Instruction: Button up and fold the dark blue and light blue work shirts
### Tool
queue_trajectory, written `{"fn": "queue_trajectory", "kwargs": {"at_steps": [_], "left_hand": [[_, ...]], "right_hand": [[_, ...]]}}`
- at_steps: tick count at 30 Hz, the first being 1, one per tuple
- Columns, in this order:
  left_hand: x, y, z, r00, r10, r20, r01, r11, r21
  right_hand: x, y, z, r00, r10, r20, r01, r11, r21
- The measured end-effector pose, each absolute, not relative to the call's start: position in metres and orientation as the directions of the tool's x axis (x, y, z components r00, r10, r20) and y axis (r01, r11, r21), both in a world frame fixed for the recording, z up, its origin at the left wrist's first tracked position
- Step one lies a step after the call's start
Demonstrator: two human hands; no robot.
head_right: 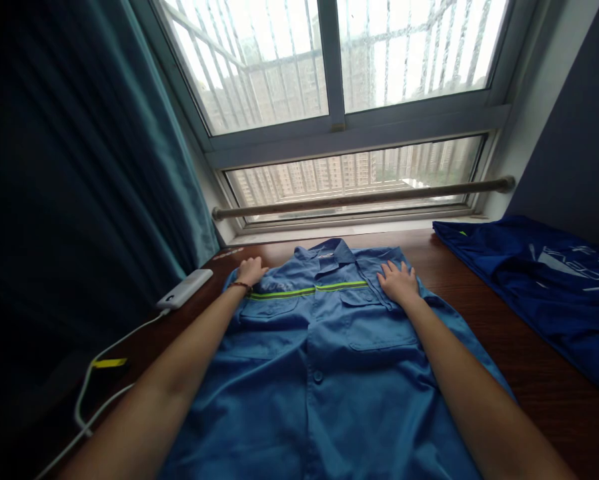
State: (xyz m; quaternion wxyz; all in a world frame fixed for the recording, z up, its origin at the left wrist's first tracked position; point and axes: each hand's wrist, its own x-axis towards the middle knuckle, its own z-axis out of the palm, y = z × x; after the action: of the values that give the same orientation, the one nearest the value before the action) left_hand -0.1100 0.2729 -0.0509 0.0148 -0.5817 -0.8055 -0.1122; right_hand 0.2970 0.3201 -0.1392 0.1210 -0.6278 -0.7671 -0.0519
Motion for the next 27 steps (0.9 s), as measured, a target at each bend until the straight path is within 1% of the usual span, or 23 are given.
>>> {"fn": "queue_trajectory", "kwargs": {"at_steps": [1,2,3,4,5,6,8,11,13,15,16,17,19,21,24,27], "left_hand": [[-0.115,0.278,-0.048,-0.315,0.948,0.053,0.928,0.296,0.226],[-0.12,0.282,-0.047,-0.283,0.956,-0.08,0.904,0.294,0.311],[-0.124,0.286,-0.045,-0.233,0.95,-0.207,0.863,0.3,0.407],[-0.127,0.289,-0.043,-0.181,0.937,-0.298,0.812,0.313,0.493],[-0.129,0.293,-0.041,-0.153,0.929,-0.338,0.77,0.326,0.548],[-0.13,0.296,-0.038,-0.171,0.934,-0.314,0.76,0.328,0.561],[-0.129,0.304,-0.032,-0.277,0.947,-0.162,0.802,0.321,0.504],[-0.125,0.313,-0.028,-0.4,0.913,0.085,0.862,0.343,0.374],[-0.122,0.316,-0.031,-0.431,0.87,0.239,0.888,0.36,0.287],[-0.116,0.317,-0.038,-0.381,0.859,0.343,0.924,0.345,0.164],[-0.112,0.316,-0.043,-0.32,0.885,0.34,0.948,0.3,0.112],[-0.107,0.316,-0.049,-0.245,0.922,0.3,0.969,0.232,0.08],[-0.095,0.315,-0.062,-0.102,0.976,0.19,0.993,0.087,0.085],[-0.083,0.313,-0.075,-0.023,0.99,0.141,0.995,0.009,0.099],[-0.072,0.313,-0.09,-0.017,0.988,0.154,0.996,0.003,0.088],[-0.074,0.314,-0.094,-0.108,0.968,0.227,0.994,0.108,0.013]], "right_hand": [[0.295,0.319,-0.136,-0.214,0.935,0.283,0.968,0.242,-0.066],[0.291,0.317,-0.133,-0.257,0.912,0.32,0.956,0.289,-0.056],[0.288,0.315,-0.13,-0.314,0.881,0.354,0.935,0.351,-0.045],[0.283,0.313,-0.127,-0.377,0.846,0.378,0.907,0.42,-0.035],[0.279,0.311,-0.124,-0.435,0.813,0.386,0.875,0.483,-0.032],[0.275,0.31,-0.122,-0.483,0.79,0.378,0.845,0.534,-0.037],[0.27,0.307,-0.121,-0.527,0.782,0.332,0.814,0.577,-0.066],[0.268,0.307,-0.125,-0.479,0.83,0.284,0.846,0.523,-0.103],[0.27,0.309,-0.128,-0.431,0.858,0.28,0.873,0.475,-0.112],[0.272,0.31,-0.13,-0.405,0.87,0.283,0.886,0.449,-0.113],[0.273,0.311,-0.13,-0.4,0.871,0.285,0.889,0.444,-0.111],[0.273,0.311,-0.13,-0.397,0.872,0.287,0.891,0.441,-0.109],[0.272,0.31,-0.129,-0.396,0.873,0.285,0.893,0.438,-0.102],[0.269,0.307,-0.126,-0.385,0.877,0.287,0.901,0.425,-0.089],[0.262,0.302,-0.122,-0.366,0.877,0.311,0.913,0.404,-0.065],[0.255,0.3,-0.123,-0.469,0.833,0.294,0.859,0.508,-0.066]]}}
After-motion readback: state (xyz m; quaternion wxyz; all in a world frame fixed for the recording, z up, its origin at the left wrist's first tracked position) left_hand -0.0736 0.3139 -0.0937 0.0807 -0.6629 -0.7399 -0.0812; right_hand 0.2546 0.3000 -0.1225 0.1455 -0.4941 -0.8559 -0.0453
